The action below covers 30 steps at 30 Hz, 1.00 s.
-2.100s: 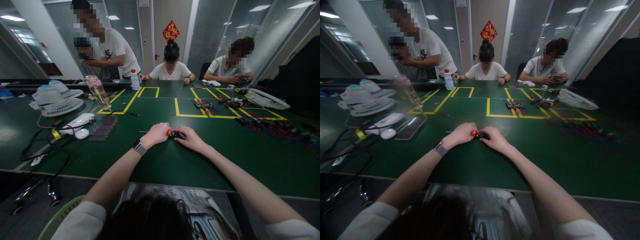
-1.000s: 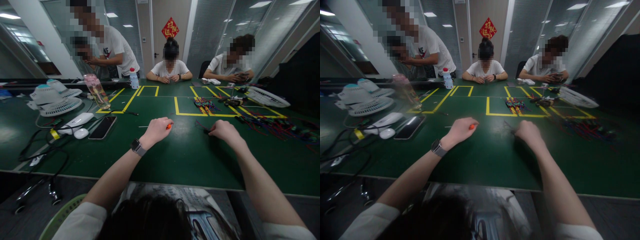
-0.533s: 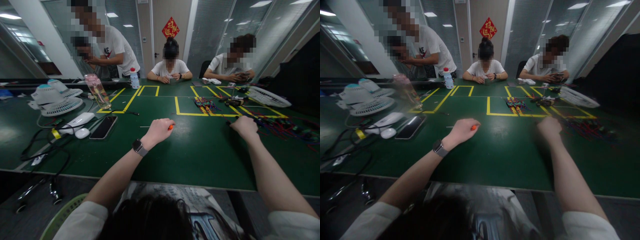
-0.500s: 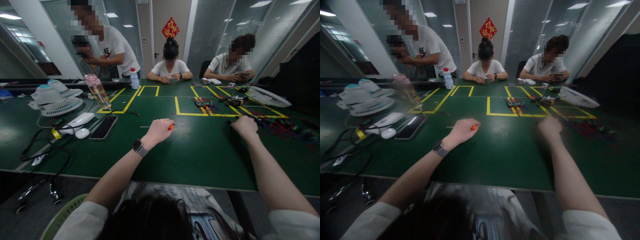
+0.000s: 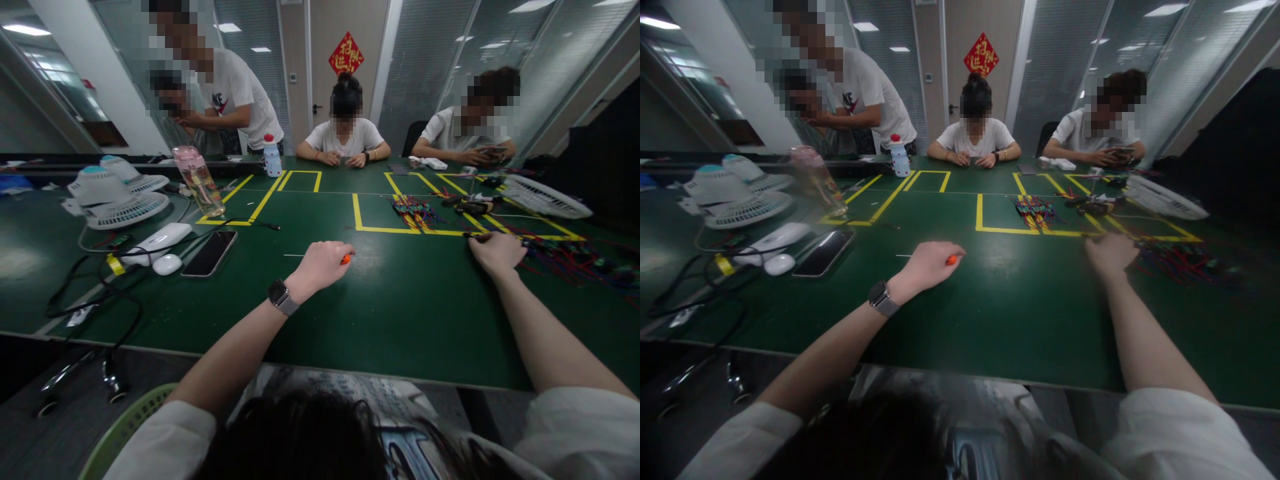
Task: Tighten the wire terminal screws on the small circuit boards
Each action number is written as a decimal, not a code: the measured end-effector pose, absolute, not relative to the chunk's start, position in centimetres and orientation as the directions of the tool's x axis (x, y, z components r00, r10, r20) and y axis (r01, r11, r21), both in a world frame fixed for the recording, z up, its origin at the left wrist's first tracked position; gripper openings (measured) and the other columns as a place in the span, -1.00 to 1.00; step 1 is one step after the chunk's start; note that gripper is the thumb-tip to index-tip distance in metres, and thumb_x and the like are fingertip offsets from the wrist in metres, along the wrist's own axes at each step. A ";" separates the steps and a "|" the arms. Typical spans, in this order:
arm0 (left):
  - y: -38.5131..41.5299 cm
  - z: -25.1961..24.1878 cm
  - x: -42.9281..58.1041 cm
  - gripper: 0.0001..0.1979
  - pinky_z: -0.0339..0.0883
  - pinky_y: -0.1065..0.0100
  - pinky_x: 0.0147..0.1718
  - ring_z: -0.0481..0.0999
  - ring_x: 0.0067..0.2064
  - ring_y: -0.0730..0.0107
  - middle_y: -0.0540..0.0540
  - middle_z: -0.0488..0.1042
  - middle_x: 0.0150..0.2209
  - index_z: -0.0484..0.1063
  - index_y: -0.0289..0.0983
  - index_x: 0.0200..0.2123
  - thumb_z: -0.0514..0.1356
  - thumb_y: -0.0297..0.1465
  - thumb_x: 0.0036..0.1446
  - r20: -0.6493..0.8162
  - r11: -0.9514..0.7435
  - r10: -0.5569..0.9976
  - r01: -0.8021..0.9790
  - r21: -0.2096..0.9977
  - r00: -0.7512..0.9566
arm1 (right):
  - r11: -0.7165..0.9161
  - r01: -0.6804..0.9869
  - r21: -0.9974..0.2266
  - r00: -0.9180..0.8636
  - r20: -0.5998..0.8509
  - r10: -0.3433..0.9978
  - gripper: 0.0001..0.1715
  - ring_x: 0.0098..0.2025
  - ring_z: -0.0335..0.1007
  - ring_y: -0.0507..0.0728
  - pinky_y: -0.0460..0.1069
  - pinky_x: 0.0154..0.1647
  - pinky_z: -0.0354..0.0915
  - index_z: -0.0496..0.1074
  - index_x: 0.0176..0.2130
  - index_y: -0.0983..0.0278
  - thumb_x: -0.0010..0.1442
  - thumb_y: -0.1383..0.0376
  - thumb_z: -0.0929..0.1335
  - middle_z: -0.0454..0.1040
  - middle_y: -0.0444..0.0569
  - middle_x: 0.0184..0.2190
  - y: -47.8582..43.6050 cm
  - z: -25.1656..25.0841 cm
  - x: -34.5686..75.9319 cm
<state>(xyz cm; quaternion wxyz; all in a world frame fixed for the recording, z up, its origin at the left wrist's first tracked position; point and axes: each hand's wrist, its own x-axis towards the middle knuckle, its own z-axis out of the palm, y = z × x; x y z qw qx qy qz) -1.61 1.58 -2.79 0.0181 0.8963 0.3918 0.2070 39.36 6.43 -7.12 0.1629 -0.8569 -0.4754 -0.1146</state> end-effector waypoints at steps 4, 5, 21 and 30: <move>1.6 -3.1 -1.5 -0.77 0.41 0.34 -0.24 0.56 -0.22 0.35 -0.06 0.58 -0.21 0.51 -0.23 -0.12 0.08 -0.38 0.26 0.370 -0.694 0.702 0.702 0.162 0.608 | -0.693 0.675 -0.255 0.736 0.308 0.603 -0.46 0.05 0.29 0.45 0.19 -0.07 0.15 0.52 -0.05 0.45 0.19 0.08 0.29 0.40 0.44 -0.04 7.0 -7.3 39.7; 1.7 -3.1 -1.5 -0.77 0.41 0.34 -0.25 0.57 -0.22 0.34 -0.06 0.58 -0.21 0.51 -0.23 -0.12 0.08 -0.38 0.26 0.375 -0.696 0.699 0.701 0.156 0.610 | -0.703 0.663 -0.258 0.745 0.313 0.588 -0.46 0.05 0.29 0.45 0.20 -0.05 0.14 0.51 -0.04 0.44 0.19 0.08 0.29 0.40 0.42 -0.03 7.0 -7.3 39.7; 1.4 -3.3 -1.2 -0.78 0.41 0.35 -0.28 0.57 -0.25 0.34 -0.08 0.58 -0.23 0.51 -0.24 -0.14 0.09 -0.39 0.25 0.404 -0.727 0.664 0.671 0.148 0.629 | -0.151 0.972 -0.180 0.227 0.544 0.808 -0.65 -0.21 0.33 0.24 0.04 -0.22 0.16 0.56 -0.20 0.42 0.21 0.27 0.26 0.49 0.25 -0.25 10.4 -7.7 36.0; 1.0 -2.8 -1.2 -0.79 0.40 0.38 -0.29 0.57 -0.25 0.35 -0.10 0.58 -0.24 0.51 -0.25 -0.15 0.09 -0.42 0.24 0.376 -0.722 0.673 0.677 0.143 0.637 | -0.056 0.992 -0.113 0.104 0.484 0.869 -0.54 0.02 0.23 0.37 0.15 -0.02 0.17 0.47 0.01 0.43 0.21 0.29 0.23 0.38 0.33 -0.02 17.5 -7.8 29.4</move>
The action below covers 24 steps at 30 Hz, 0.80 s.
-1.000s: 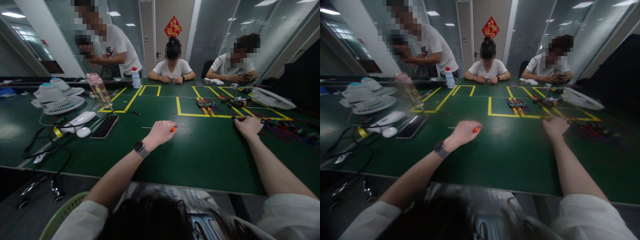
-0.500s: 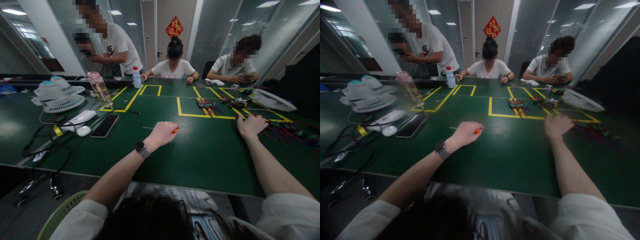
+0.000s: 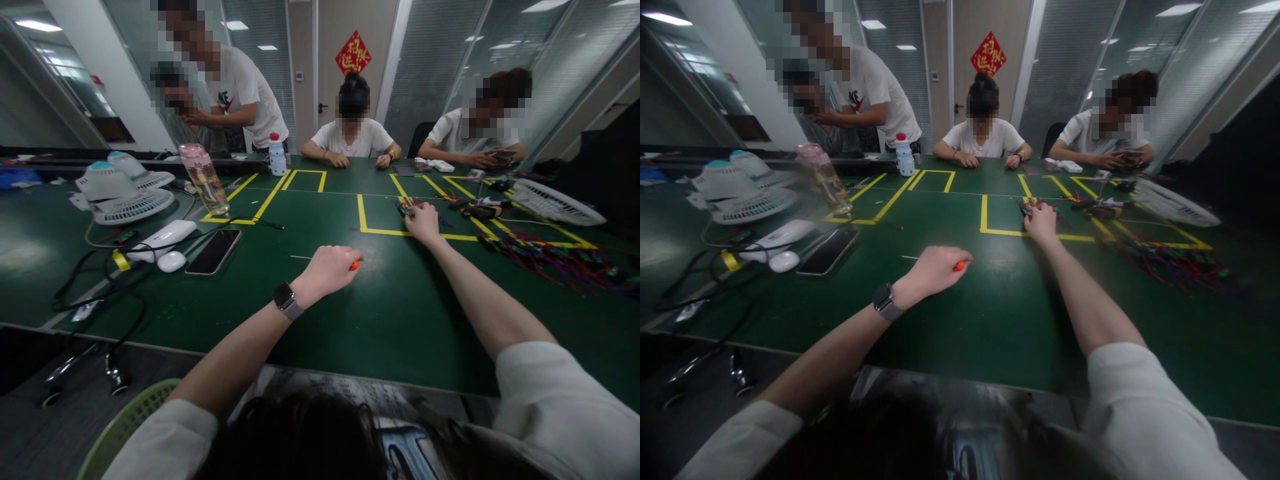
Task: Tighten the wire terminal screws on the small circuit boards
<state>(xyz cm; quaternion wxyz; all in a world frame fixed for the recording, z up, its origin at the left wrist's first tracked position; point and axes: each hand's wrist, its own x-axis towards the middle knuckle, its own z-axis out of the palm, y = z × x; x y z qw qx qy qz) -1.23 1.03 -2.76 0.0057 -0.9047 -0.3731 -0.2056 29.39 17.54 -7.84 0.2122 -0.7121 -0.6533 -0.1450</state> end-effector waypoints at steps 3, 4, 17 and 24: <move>1.0 -2.8 -1.2 -0.79 0.38 0.38 -0.32 0.58 -0.26 0.33 -0.08 0.58 -0.24 0.50 -0.24 -0.15 0.09 -0.41 0.24 0.381 -0.721 0.670 0.681 0.129 0.637 | -0.096 0.994 -0.061 0.113 0.450 0.886 -0.49 0.10 0.14 0.43 0.24 0.03 0.10 0.43 0.08 0.38 0.23 0.21 0.23 0.31 0.34 0.07 18.4 -8.4 28.7; 1.1 -2.8 -1.2 -0.79 0.38 0.37 -0.33 0.58 -0.27 0.33 -0.07 0.58 -0.24 0.50 -0.24 -0.15 0.09 -0.40 0.24 0.387 -0.723 0.666 0.680 0.125 0.638 | -0.108 0.993 -0.051 0.119 0.440 0.890 -0.50 0.12 0.12 0.44 0.26 0.04 0.08 0.43 0.08 0.37 0.25 0.20 0.22 0.29 0.34 0.09 18.5 -8.6 28.6; 1.1 -2.9 -1.2 -0.79 0.35 0.38 -0.32 0.57 -0.26 0.35 -0.08 0.58 -0.24 0.51 -0.24 -0.15 0.08 -0.40 0.25 0.392 -0.715 0.675 0.685 0.140 0.625 | 0.254 0.963 -0.092 -0.193 0.426 0.884 -0.74 -0.13 0.39 0.29 0.12 -0.08 0.26 0.62 -0.29 0.33 0.14 0.29 0.34 0.58 0.15 -0.25 13.0 -7.3 26.0; 0.3 -1.4 -1.0 -0.67 0.39 0.28 -0.15 0.49 -0.12 0.26 -0.16 0.50 -0.13 0.36 -0.32 0.05 0.06 -0.40 0.23 0.593 -0.701 0.670 0.644 0.308 0.446 | 0.450 0.690 -0.567 -0.364 0.266 0.893 -0.72 -0.34 0.47 0.13 0.00 -0.28 0.37 0.59 -0.16 0.28 0.07 0.35 0.40 0.58 -0.02 -0.36 2.4 -6.9 20.6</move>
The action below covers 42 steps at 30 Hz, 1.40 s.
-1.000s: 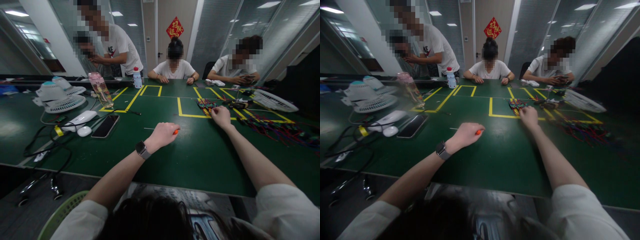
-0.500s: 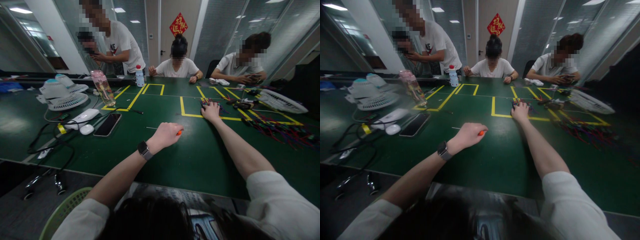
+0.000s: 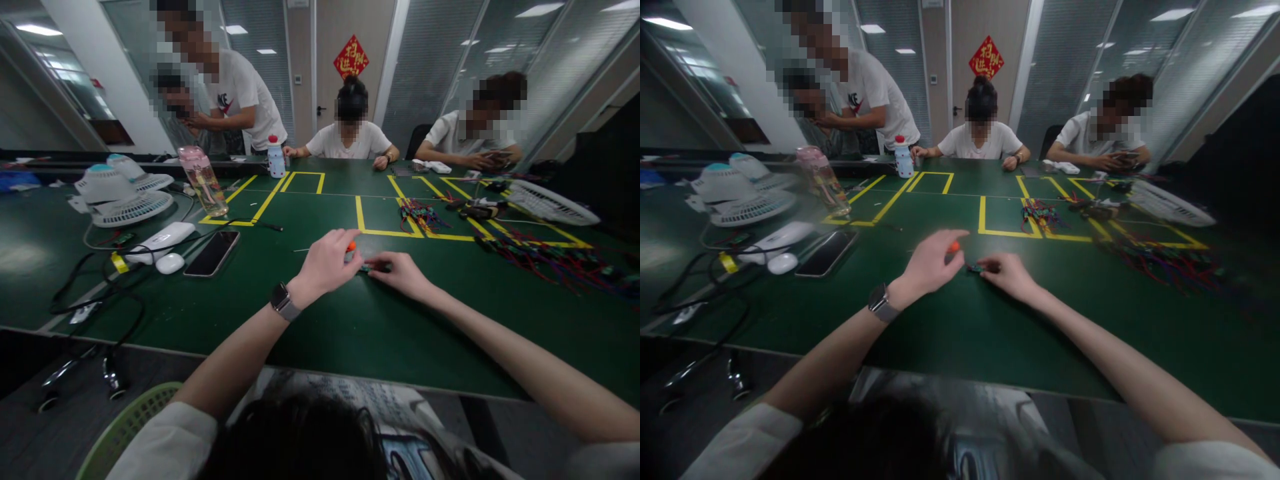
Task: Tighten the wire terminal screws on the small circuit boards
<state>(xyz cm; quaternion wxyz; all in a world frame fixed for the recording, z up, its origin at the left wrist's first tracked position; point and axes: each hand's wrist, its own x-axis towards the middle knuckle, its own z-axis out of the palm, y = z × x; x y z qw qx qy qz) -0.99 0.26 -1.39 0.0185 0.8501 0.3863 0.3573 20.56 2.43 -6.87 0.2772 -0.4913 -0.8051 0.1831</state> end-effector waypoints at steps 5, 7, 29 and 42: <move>0.5 -0.4 -1.0 -0.76 0.41 0.35 -0.19 0.50 -0.19 0.39 -0.13 0.46 -0.16 0.27 -0.28 0.01 -0.01 -0.34 0.33 0.749 -0.739 0.638 0.413 0.532 0.177 | 0.531 0.534 -0.658 -0.497 0.264 0.827 -0.77 -0.33 0.45 0.09 -0.02 -0.28 0.38 0.61 -0.25 0.25 0.08 0.41 0.39 0.53 -0.02 -0.33 -2.6 -6.6 17.2; 0.8 -0.5 -1.1 -0.76 0.41 0.45 -0.35 0.50 -0.36 0.52 -0.04 0.45 -0.25 0.21 -0.24 0.00 -0.02 -0.27 0.35 0.736 -0.734 0.667 0.278 0.620 0.116 | 0.545 0.527 -0.652 -0.505 0.275 0.818 -0.77 -0.34 0.43 0.08 -0.03 -0.30 0.37 0.61 -0.25 0.24 0.08 0.43 0.39 0.51 -0.02 -0.32 -3.2 -6.6 16.5; 0.4 -1.9 -0.2 -0.78 0.26 0.62 -0.61 0.41 -0.57 0.66 0.12 0.31 -0.44 0.14 -0.21 -0.03 0.02 -0.25 0.33 0.664 -0.703 0.709 0.170 0.690 0.237 | 0.548 0.529 -0.648 -0.473 0.311 0.824 -0.86 -0.42 0.41 0.06 -0.04 -0.38 0.35 0.59 -0.32 0.28 0.05 0.42 0.42 0.50 -0.04 -0.39 -2.9 -7.0 16.4; -1.1 -0.3 -0.5 -0.78 0.42 0.49 -0.37 0.52 -0.28 0.47 -0.10 0.48 -0.20 0.35 -0.25 -0.05 0.06 -0.31 0.30 0.655 -0.744 0.648 0.137 0.654 0.388 | 0.526 0.531 -0.664 -0.481 0.275 0.832 -0.88 -0.43 0.38 0.06 -0.05 -0.39 0.32 0.58 -0.33 0.28 0.03 0.41 0.45 0.48 -0.07 -0.44 -2.6 -6.9 16.5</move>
